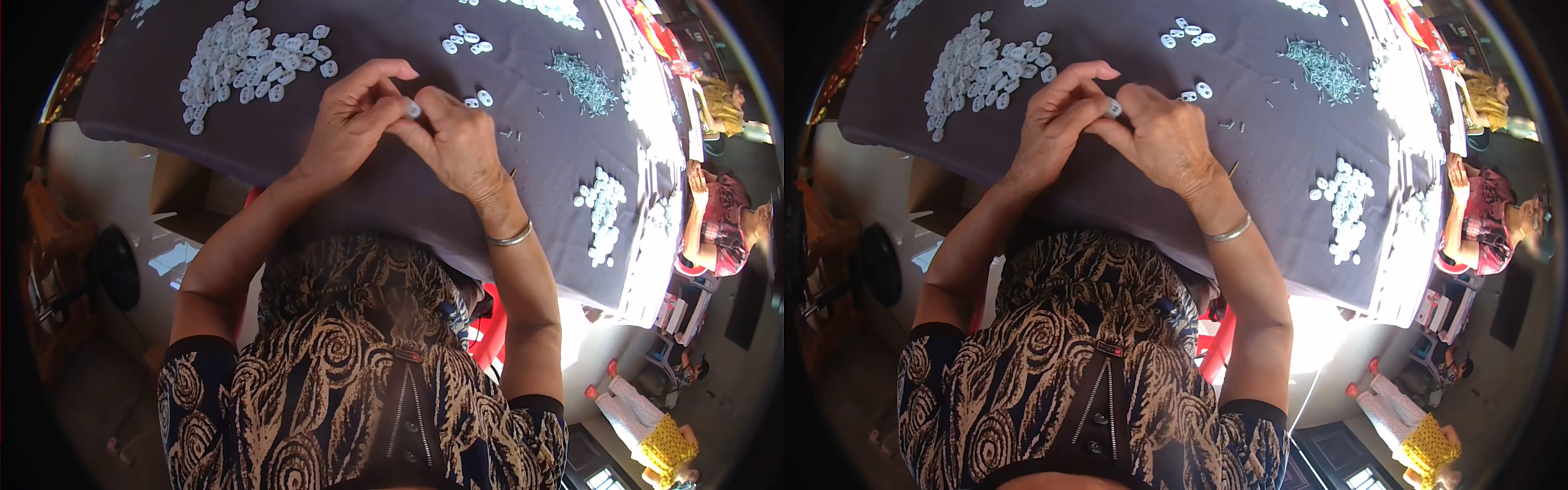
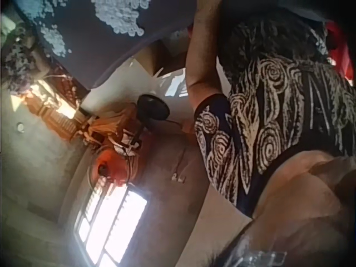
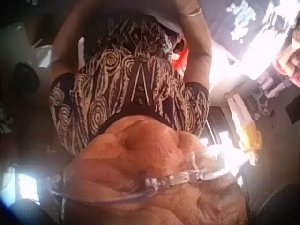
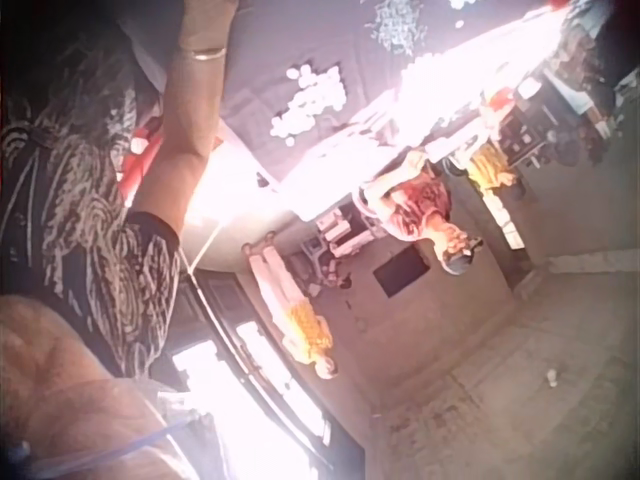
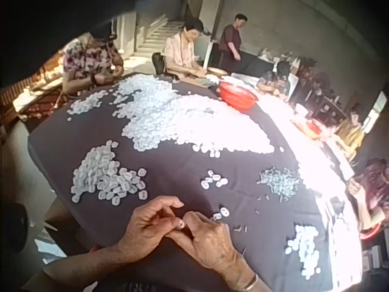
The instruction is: Manually assembling small plastic connectors by inserting pins and beads using a needle tool.
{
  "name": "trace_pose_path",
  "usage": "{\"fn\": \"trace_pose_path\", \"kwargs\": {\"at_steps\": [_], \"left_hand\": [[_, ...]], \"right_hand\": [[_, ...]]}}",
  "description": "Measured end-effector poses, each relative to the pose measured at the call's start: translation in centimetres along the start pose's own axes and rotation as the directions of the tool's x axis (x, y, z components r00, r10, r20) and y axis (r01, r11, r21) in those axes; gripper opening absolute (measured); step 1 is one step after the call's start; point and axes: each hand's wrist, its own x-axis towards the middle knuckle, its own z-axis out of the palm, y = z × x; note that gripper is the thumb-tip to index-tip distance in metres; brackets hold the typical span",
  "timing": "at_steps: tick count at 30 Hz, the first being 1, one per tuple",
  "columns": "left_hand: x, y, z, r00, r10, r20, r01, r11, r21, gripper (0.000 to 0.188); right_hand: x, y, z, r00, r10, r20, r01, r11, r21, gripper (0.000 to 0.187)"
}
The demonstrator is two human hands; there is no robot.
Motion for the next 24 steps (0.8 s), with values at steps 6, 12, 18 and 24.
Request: {"fn": "trace_pose_path", "kwargs": {"at_steps": [6,12,18,24], "left_hand": [[2.2,-0.7,-4.2,0.947,0.291,-0.137,-0.178,0.829,0.531,0.01],[3.2,-0.1,-5.6,0.761,0.623,-0.179,-0.222,0.511,0.831,0.019],[2.2,-0.4,-3.3,0.843,0.533,-0.076,-0.366,0.671,0.645,0.021],[1.3,-0.6,-1.2,0.885,0.464,-0.036,-0.364,0.74,0.566,0.019]], "right_hand": [[0.2,5.3,-3.4,0.888,0.253,-0.384,-0.268,0.963,0.015,0.012],[-0.5,6.4,-4.8,0.845,0.416,-0.337,-0.373,0.909,0.186,0.008],[-0.8,6.2,-5.0,0.944,0.329,-0.022,-0.321,0.931,0.173,0.012],[-0.5,5.7,-4.0,0.979,0.205,0.0,-0.205,0.978,0.028,0.011]]}}
